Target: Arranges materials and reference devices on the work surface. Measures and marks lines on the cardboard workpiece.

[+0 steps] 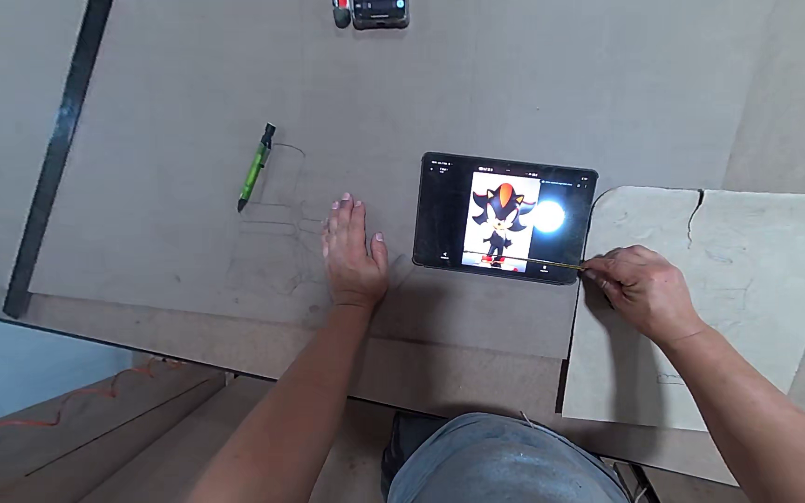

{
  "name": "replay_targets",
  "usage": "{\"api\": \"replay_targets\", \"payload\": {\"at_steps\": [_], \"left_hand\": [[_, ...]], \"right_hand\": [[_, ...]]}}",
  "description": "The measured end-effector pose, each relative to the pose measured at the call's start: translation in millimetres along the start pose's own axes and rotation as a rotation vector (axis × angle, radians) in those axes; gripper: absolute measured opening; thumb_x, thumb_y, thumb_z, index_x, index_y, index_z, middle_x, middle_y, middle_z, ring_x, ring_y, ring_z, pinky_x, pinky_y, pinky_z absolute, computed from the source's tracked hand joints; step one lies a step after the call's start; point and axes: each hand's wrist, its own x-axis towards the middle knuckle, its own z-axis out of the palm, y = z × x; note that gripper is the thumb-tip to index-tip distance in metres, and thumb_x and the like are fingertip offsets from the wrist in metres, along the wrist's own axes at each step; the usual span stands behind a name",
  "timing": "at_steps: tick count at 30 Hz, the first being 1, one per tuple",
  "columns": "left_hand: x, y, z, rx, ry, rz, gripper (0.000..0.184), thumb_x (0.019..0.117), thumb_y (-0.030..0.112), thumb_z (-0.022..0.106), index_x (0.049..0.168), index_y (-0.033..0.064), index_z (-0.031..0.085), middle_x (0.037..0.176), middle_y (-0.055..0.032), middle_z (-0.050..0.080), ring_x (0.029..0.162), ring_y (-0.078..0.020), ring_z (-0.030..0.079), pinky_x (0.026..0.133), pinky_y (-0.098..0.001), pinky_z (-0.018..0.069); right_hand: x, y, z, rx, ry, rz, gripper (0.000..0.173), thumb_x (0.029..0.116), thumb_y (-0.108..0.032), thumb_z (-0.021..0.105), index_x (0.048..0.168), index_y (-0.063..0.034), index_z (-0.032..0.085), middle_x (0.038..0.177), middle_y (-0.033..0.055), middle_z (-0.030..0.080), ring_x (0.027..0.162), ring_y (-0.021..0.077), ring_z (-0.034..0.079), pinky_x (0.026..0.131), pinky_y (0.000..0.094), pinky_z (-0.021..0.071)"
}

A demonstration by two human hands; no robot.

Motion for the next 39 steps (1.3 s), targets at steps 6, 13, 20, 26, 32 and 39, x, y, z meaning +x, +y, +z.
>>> {"api": "replay_targets", "payload": {"at_steps": [6, 13, 20, 26, 32, 39], "left_hand": [[0.1, -0.2, -0.2, 0.0, -0.004, -0.003, 0.055, 0.1061, 0.036, 0.037, 0.154, 0.0103, 0.048, 0.165, -0.01, 0.039, 0.154, -0.0285, 0.032, 0.125, -0.0515, 0.0261], [0.3, 0.4, -0.2, -0.008, 0.003, 0.002, 0.055, 0.1059, 0.035, 0.037, 0.154, 0.0102, 0.047, 0.164, -0.0101, 0.039, 0.154, -0.028, 0.032, 0.125, -0.0517, 0.0262], [-0.1, 0.4, 0.9, -0.004, 0.002, -0.006, 0.055, 0.1062, 0.036, 0.037, 0.154, 0.0106, 0.047, 0.165, -0.009, 0.039, 0.155, -0.0274, 0.032, 0.125, -0.0513, 0.0262], [0.1, 0.0, 1.1, -0.008, 0.009, -0.001, 0.055, 0.106, 0.035, 0.037, 0.154, 0.0105, 0.048, 0.164, -0.0095, 0.039, 0.155, -0.0274, 0.032, 0.125, -0.0508, 0.0258], [0.0, -0.7, 0.0, -0.002, -0.002, 0.0, 0.055, 0.1062, 0.036, 0.036, 0.154, 0.01, 0.047, 0.165, -0.0101, 0.038, 0.155, -0.0283, 0.032, 0.124, -0.0535, 0.0262], [0.5, -3.0, 1.3, -0.023, -0.018, -0.024, 0.056, 0.1067, 0.037, 0.035, 0.156, 0.0115, 0.045, 0.167, -0.0074, 0.036, 0.156, -0.0274, 0.028, 0.126, -0.053, 0.0229]], "right_hand": [[0.4, 0.2, -0.8, -0.003, -0.002, -0.003, 0.024, 0.1045, -0.022, 0.057, 0.113, -0.0146, 0.078, 0.106, 0.0093, 0.075, 0.106, 0.0279, 0.069, 0.092, 0.0472, 0.0549], [-0.4, 1.0, 0.2, -0.006, -0.004, 0.006, 0.025, 0.1043, -0.023, 0.057, 0.114, -0.0147, 0.078, 0.107, 0.0087, 0.075, 0.107, 0.0273, 0.069, 0.092, 0.0468, 0.0549], [-0.3, 1.6, 0.1, -0.002, -0.002, 0.003, 0.025, 0.1044, -0.024, 0.057, 0.113, -0.0151, 0.078, 0.106, 0.0088, 0.075, 0.106, 0.0273, 0.069, 0.092, 0.0467, 0.0549], [0.2, 0.8, -0.9, -0.001, -0.002, 0.0, 0.024, 0.1043, -0.023, 0.057, 0.113, -0.0146, 0.078, 0.105, 0.0088, 0.075, 0.105, 0.0276, 0.069, 0.091, 0.0464, 0.0549], [0.5, -0.1, -0.5, -0.007, 0.012, -0.006, 0.025, 0.1042, -0.023, 0.057, 0.113, -0.0143, 0.079, 0.105, 0.0092, 0.075, 0.105, 0.0277, 0.07, 0.09, 0.0462, 0.0556], [0.8, -0.9, 1.5, -0.035, 0.029, 0.004, 0.026, 0.1042, -0.024, 0.056, 0.113, -0.0144, 0.078, 0.105, 0.0088, 0.075, 0.105, 0.0277, 0.07, 0.091, 0.0477, 0.0555]]}}
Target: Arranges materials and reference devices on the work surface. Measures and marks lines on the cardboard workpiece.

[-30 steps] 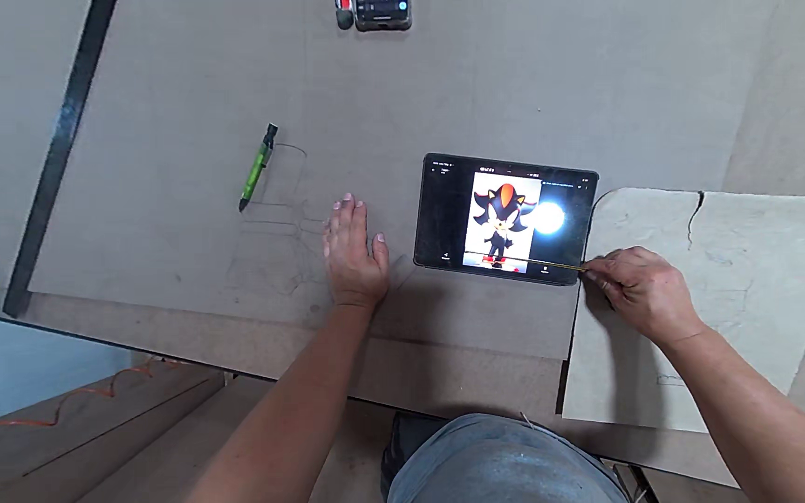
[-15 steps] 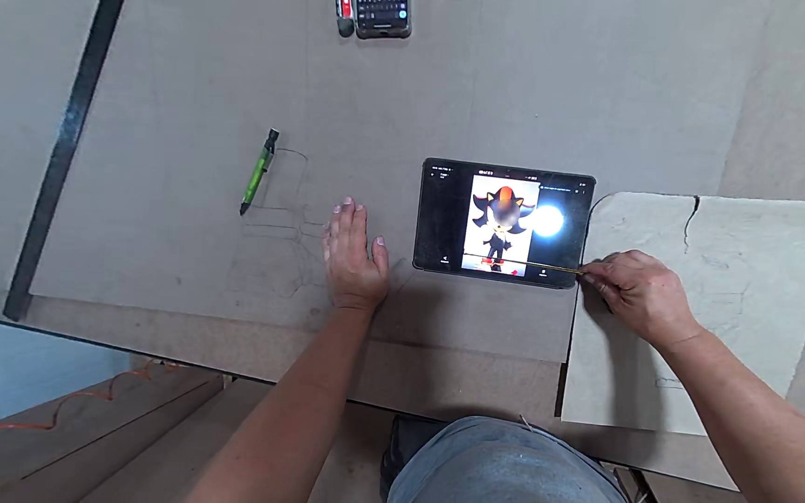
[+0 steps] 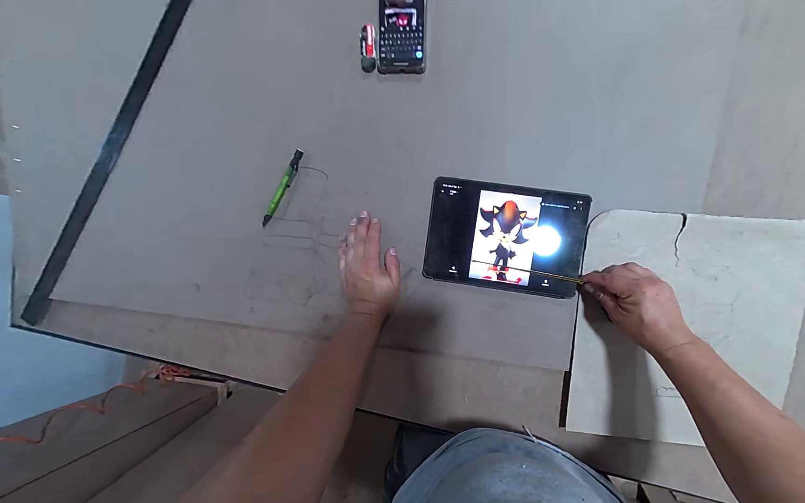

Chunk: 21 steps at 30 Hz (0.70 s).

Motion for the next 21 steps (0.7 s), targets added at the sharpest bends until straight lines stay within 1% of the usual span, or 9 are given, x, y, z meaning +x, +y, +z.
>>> {"api": "replay_targets", "payload": {"at_steps": [2, 4, 8, 10, 12, 14, 15, 17, 21], "left_hand": [[0.2, 2.5, 0.7, -0.011, 0.004, -0.007, 0.056, 0.1062, 0.036, 0.038, 0.155, 0.0105, 0.045, 0.165, -0.0089, 0.038, 0.155, -0.029, 0.029, 0.126, -0.0534, 0.0238], [-0.1, 6.5, -1.9, -0.019, -0.01, -0.016, 0.055, 0.1057, 0.034, 0.041, 0.155, 0.009, 0.046, 0.164, -0.0117, 0.039, 0.155, -0.0313, 0.03, 0.126, -0.0541, 0.0241], [1.9, 0.5, -16.3, -0.124, -0.117, -0.067, 0.054, 0.1049, 0.032, 0.05, 0.154, 0.0108, 0.048, 0.165, -0.009, 0.037, 0.156, -0.0264, 0.027, 0.128, -0.0502, 0.021], [-0.5, 2.9, -41.0, -0.276, -0.252, -0.119, 0.052, 0.1035, 0.026, 0.057, 0.153, 0.0139, 0.05, 0.164, -0.0055, 0.041, 0.155, -0.022, 0.032, 0.128, -0.0478, 0.0257], [-14.1, 1.9, -70.3, -0.39, -0.361, -0.15, 0.049, 0.1041, 0.022, 0.057, 0.153, 0.0196, 0.051, 0.155, -0.0029, 0.052, 0.142, -0.0199, 0.051, 0.118, -0.0465, 0.0432], [-34.3, -13.2, -88.9, -0.511, -0.42, -0.125, 0.045, 0.1042, 0.015, 0.054, 0.148, 0.0194, 0.056, 0.138, -0.0026, 0.066, 0.121, -0.0176, 0.067, 0.104, -0.0438, 0.0553], [-44.0, -26.1, -95.0, -0.575, -0.449, -0.111, 0.041, 0.1037, 0.012, 0.053, 0.144, 0.0177, 0.061, 0.128, -0.0024, 0.071, 0.111, -0.0155, 0.07, 0.099, -0.0412, 0.058], [-59.1, -57.5, -110.9, -0.69, -0.586, -0.146, 0.035, 0.1033, 0.011, 0.054, 0.134, 0.016, 0.068, 0.116, -0.0016, 0.075, 0.102, -0.0116, 0.072, 0.095, -0.0366, 0.0591], [-57.0, -135.8, -135.9, -0.745, -0.77, -0.198, 0.02, 0.099, 0.022, 0.067, 0.115, 0.0131, 0.076, 0.108, -0.0015, 0.072, 0.093, -0.0095, 0.069, 0.091, -0.0314, 0.0583]], "right_hand": [[-2.6, -7.8, -5.3, 0.004, 0.023, 0.014, 0.025, 0.1038, -0.022, 0.057, 0.113, -0.0127, 0.078, 0.106, 0.0096, 0.075, 0.106, 0.0284, 0.07, 0.093, 0.0486, 0.0558], [-7.4, -27.5, -14.4, 0.03, 0.029, 0.026, 0.026, 0.1038, -0.022, 0.057, 0.114, -0.0099, 0.077, 0.103, 0.0104, 0.075, 0.102, 0.0286, 0.07, 0.09, 0.0495, 0.0573], [-31.7, -75.4, -3.8, 0.158, -0.054, 0.112, 0.036, 0.1047, -0.039, 0.051, 0.115, -0.0165, 0.078, 0.099, 0.0029, 0.075, 0.088, 0.0178, 0.072, 0.078, 0.0457, 0.0609], [-49.5, -99.7, 11.5, 0.256, -0.151, 0.184, 0.038, 0.1048, -0.045, 0.052, 0.117, -0.0202, 0.078, 0.097, 0.001, 0.076, 0.081, 0.0145, 0.072, 0.074, 0.0452, 0.0616], [-60.3, -131.4, 28.1, 0.346, -0.245, 0.258, 0.034, 0.1046, -0.044, 0.055, 0.119, -0.023, 0.077, 0.099, 0.001, 0.078, 0.081, 0.0143, 0.073, 0.075, 0.0456, 0.0615], [-59.9, -165.3, 47.1, 0.402, -0.331, 0.34, 0.03, 0.1047, -0.041, 0.058, 0.121, -0.0244, 0.077, 0.099, 0.0018, 0.078, 0.082, 0.0158, 0.073, 0.077, 0.0482, 0.0607], [-56.5, -181.7, 59.6, 0.408, -0.354, 0.373, 0.03, 0.1045, -0.041, 0.058, 0.121, -0.0253, 0.077, 0.098, 0.0012, 0.078, 0.081, 0.0157, 0.073, 0.078, 0.0485, 0.0606], [-43.3, -215.2, 86.0, 0.419, -0.39, 0.415, 0.03, 0.1042, -0.041, 0.057, 0.12, -0.0256, 0.077, 0.097, 0.0003, 0.078, 0.079, 0.0151, 0.072, 0.077, 0.0479, 0.0603], [12.5, -269.5, 133.7, 0.427, -0.441, 0.425, 0.031, 0.1041, -0.047, 0.055, 0.118, -0.03, 0.077, 0.094, -0.0048, 0.076, 0.077, 0.0104, 0.07, 0.076, 0.0421, 0.0598]]}}
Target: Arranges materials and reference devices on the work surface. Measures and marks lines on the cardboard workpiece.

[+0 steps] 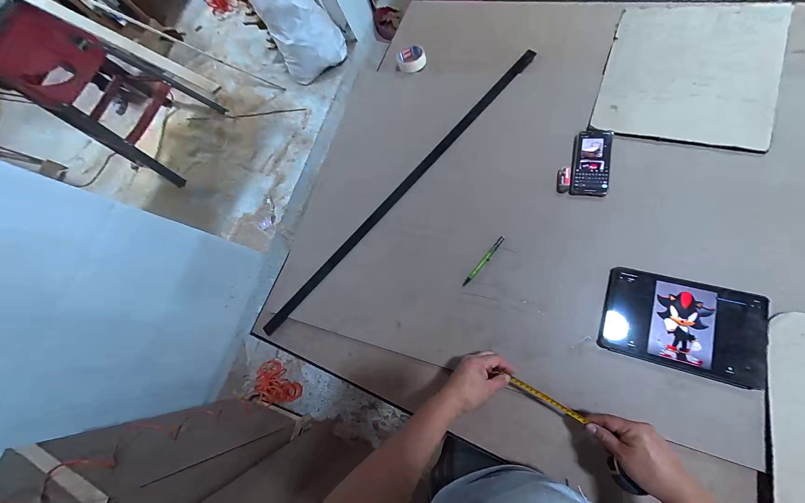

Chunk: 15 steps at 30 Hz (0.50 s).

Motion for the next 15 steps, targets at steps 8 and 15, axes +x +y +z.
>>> {"api": "replay_targets", "payload": {"at_steps": [8, 15], "left_hand": [[29.5, -68.4, -187.9, 0.314, 0.356, -0.246, 0.025, 0.103, 0.029, 0.064, 0.119, 0.0123, 0.073, 0.113, -0.0101, 0.074, 0.106, -0.0262, 0.072, 0.097, -0.0554, 0.0557], [133.5, 31.5, -183.8, 0.604, 0.077, -0.214, 0.067, 0.0942, 0.065, 0.062, 0.119, 0.0034, 0.07, 0.113, -0.0221, 0.071, 0.111, -0.0404, 0.067, 0.095, -0.0667, 0.0512]], "right_hand": [[104.0, -107.0, -10.2, -0.399, -0.059, 0.159, 0.042, 0.1065, -0.05, 0.049, 0.109, -0.0164, 0.074, 0.094, 0.0114, 0.073, 0.094, 0.0317, 0.071, 0.084, 0.0583, 0.0555], [135.3, -132.6, -20.5, -0.52, 0.098, 0.333, 0.042, 0.1063, -0.049, 0.048, 0.099, -0.0164, 0.074, 0.092, 0.0128, 0.074, 0.092, 0.0363, 0.072, 0.076, 0.0621, 0.056]]}}
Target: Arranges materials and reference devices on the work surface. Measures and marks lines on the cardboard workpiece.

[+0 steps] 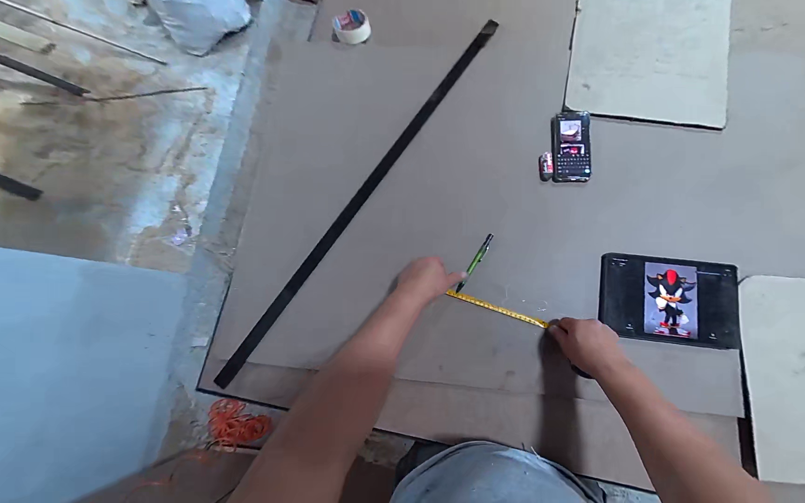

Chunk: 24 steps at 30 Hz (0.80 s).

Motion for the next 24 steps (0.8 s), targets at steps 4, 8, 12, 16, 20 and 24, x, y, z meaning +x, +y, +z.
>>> {"api": "replay_targets", "payload": {"at_steps": [4, 8, 12, 16, 20, 24], "left_hand": [[32.4, 24.7, 4.4, 0.023, -0.076, 0.051, 0.043, 0.098, 0.045, 0.063, 0.097, 0.0035, 0.072, 0.097, -0.0196, 0.071, 0.096, -0.0381, 0.07, 0.083, -0.0649, 0.0542], [3.4, -17.7, -14.1, -0.338, 0.194, 0.118, 0.03, 0.0983, 0.023, 0.064, 0.124, 0.0072, 0.066, 0.089, -0.0104, 0.074, 0.079, -0.0253, 0.073, 0.076, -0.0522, 0.0616], [-40.2, -63.6, 38.1, -0.251, 0.547, 0.416, 0.028, 0.1039, 0.022, 0.053, 0.123, 0.009, 0.069, 0.103, -0.006, 0.076, 0.09, -0.0176, 0.074, 0.08, -0.0444, 0.0623], [-46.4, -52.6, 96.4, 0.011, 0.54, 0.495, 0.039, 0.1036, 0.018, 0.054, 0.141, 0.0111, 0.062, 0.151, -0.0103, 0.056, 0.143, -0.0259, 0.049, 0.12, -0.05, 0.0384], [-33.2, -57.7, 126.9, 0.067, 0.608, 0.51, 0.044, 0.1025, 0.019, 0.055, 0.146, 0.0118, 0.057, 0.161, -0.0082, 0.045, 0.153, -0.0241, 0.035, 0.128, -0.0468, 0.0267], [-31.1, -59.7, 128.6, 0.085, 0.619, 0.506, 0.045, 0.1035, 0.022, 0.053, 0.148, 0.0124, 0.055, 0.161, -0.0076, 0.044, 0.153, -0.0229, 0.034, 0.128, -0.0454, 0.0256]], "right_hand": [[4.1, -5.6, -4.4, -0.023, -0.012, 0.021, 0.042, 0.106, -0.051, 0.048, 0.1, -0.0184, 0.075, 0.092, 0.0112, 0.075, 0.093, 0.0341, 0.073, 0.076, 0.0602, 0.0565], [17.8, -9.3, -15.8, -0.055, -0.026, 0.007, 0.044, 0.1055, -0.052, 0.048, 0.096, -0.0173, 0.074, 0.091, 0.0114, 0.074, 0.091, 0.0344, 0.072, 0.073, 0.0594, 0.0562], [37.4, -14.0, -34.1, -0.058, -0.03, -0.023, 0.046, 0.105, -0.052, 0.05, 0.093, -0.0149, 0.073, 0.089, 0.0142, 0.072, 0.089, 0.0377, 0.071, 0.07, 0.0622, 0.0551], [58.5, -13.9, -43.1, -0.069, -0.017, -0.073, 0.047, 0.1038, -0.053, 0.053, 0.088, -0.0135, 0.072, 0.084, 0.0148, 0.071, 0.084, 0.0387, 0.071, 0.067, 0.0627, 0.0544], [68.3, -10.5, -45.2, -0.11, -0.018, -0.098, 0.048, 0.1032, -0.055, 0.053, 0.088, -0.0141, 0.073, 0.083, 0.015, 0.071, 0.084, 0.0388, 0.071, 0.066, 0.0624, 0.0546], [70.2, -8.6, -43.1, -0.125, -0.001, -0.111, 0.048, 0.103, -0.056, 0.052, 0.087, -0.0154, 0.072, 0.08, 0.0142, 0.07, 0.081, 0.0382, 0.071, 0.064, 0.0618, 0.0541]]}}
